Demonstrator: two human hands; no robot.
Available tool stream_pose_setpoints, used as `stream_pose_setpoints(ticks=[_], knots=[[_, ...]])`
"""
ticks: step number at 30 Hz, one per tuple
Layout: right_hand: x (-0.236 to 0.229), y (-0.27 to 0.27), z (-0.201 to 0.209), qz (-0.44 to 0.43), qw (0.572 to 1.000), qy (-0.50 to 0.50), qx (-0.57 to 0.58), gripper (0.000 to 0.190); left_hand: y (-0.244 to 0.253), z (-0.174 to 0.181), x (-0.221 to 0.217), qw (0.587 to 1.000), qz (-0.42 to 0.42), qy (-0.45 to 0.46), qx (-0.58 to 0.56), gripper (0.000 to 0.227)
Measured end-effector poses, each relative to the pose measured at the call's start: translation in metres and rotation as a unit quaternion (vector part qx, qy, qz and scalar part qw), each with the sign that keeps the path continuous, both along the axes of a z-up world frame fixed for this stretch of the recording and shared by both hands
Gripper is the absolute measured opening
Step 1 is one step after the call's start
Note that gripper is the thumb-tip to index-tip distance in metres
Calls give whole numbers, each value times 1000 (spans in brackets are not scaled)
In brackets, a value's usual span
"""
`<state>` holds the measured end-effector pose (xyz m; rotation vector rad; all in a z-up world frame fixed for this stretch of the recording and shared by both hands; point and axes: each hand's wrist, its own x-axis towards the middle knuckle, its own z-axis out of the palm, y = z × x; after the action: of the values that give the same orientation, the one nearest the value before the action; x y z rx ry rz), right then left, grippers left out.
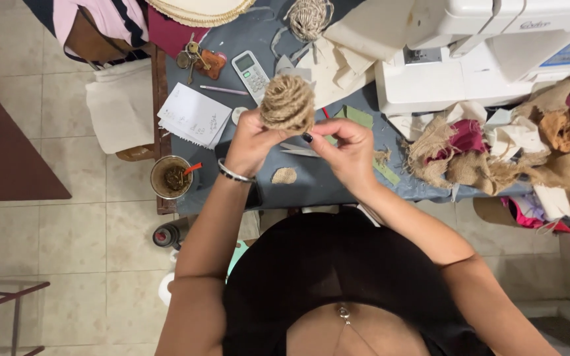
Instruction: Applying glue to burlap strips and rolling them to create decorative flowers.
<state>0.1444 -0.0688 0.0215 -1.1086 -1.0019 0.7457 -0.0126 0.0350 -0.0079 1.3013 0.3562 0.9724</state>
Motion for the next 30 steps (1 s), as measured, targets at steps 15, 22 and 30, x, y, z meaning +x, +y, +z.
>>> stream_pose_setpoints(ticks=[15,22,30], knots=[[7,8,-14,-53,996,-59,48,21,-56,29,22,981,194,-15,-1,16],[7,4,-13,-81,984,-142,74,18,-60,51,23,973,226,0,35,8],[6,4,-14,-58,990,-114,66,17,-52,18,34,970,239,-21,25,10]])
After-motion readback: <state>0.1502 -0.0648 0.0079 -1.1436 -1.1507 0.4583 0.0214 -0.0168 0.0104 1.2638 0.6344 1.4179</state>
